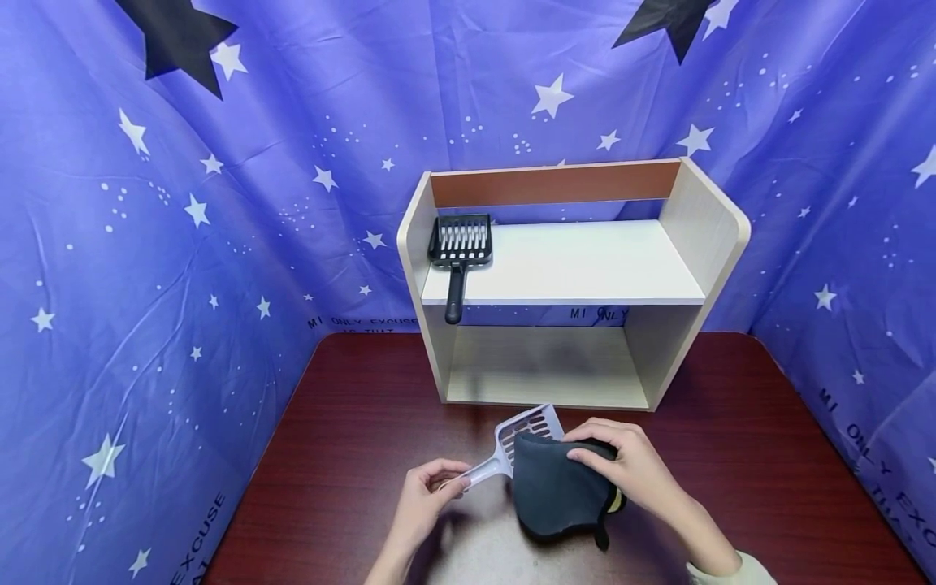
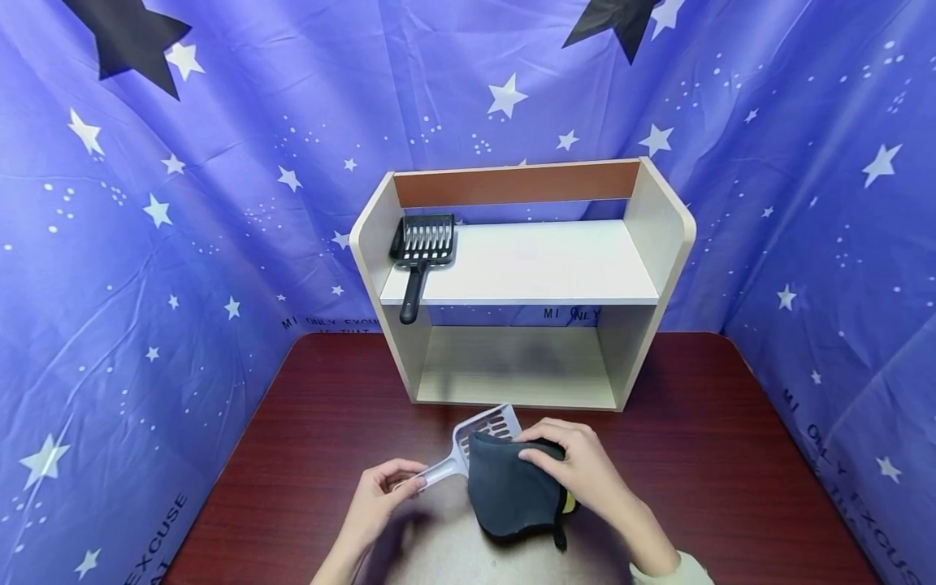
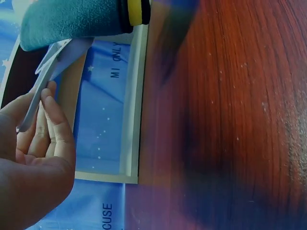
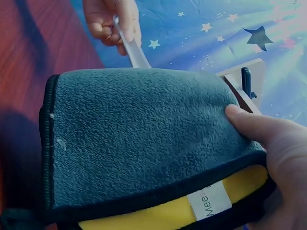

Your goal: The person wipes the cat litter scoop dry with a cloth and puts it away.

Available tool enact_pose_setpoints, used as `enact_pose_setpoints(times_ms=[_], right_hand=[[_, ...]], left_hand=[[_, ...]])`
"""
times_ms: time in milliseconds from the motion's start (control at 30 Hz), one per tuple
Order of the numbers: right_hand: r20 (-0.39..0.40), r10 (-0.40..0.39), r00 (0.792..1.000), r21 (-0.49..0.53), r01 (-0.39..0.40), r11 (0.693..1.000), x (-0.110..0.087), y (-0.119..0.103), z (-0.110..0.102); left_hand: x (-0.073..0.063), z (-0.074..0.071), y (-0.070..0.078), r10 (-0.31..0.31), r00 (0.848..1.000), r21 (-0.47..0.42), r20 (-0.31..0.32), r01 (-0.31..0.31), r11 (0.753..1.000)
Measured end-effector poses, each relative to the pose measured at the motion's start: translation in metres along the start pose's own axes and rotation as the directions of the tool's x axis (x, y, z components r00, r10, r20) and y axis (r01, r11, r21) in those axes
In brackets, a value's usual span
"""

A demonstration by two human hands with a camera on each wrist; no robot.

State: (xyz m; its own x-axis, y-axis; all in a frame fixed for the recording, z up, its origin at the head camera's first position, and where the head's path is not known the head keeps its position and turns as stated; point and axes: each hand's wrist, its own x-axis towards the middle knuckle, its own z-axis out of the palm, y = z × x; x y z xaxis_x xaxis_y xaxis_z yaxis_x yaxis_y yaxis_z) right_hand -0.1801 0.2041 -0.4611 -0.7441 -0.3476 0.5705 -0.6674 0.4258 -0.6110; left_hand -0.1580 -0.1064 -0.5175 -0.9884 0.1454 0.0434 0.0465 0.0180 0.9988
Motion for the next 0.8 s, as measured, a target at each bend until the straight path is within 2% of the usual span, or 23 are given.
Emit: enact_pose_setpoints(times_ms=[100, 200, 367, 567, 800], right_hand=[[-0.066, -0.006, 0.998, -0.094, -0.001, 0.996, 0.003, 0.002, 0.003], [-0.105, 0.017, 0.994, -0.193, -0.037, 0.981, 0.004, 0.002, 0.006], [-0.18, 0.021, 0.984, -0.326, -0.08, 0.942, 0.005, 0.002, 0.015], [-0.259, -0.015, 0.966, -0.406, -0.095, 0.909, 0.005, 0.002, 0.026], [-0.338, -0.05, 0.94, -0.449, -0.114, 0.886, 0.003, 0.005, 0.035]], left_hand=[[0.001, 0.003, 0.001, 0.034, 0.999, -0.002, 0.021, -0.034, 0.999], [0.001, 0.006, 0.002, 0.06, 0.997, -0.011, 0.039, -0.059, 0.998], [0.0, 0.011, 0.011, 0.059, 0.998, -0.028, 0.036, -0.058, 0.998], [-0.002, 0.019, 0.017, 0.061, 0.996, -0.04, 0.057, -0.059, 0.997], [-0.004, 0.026, 0.02, 0.094, 0.993, -0.03, 0.075, -0.092, 0.995]])
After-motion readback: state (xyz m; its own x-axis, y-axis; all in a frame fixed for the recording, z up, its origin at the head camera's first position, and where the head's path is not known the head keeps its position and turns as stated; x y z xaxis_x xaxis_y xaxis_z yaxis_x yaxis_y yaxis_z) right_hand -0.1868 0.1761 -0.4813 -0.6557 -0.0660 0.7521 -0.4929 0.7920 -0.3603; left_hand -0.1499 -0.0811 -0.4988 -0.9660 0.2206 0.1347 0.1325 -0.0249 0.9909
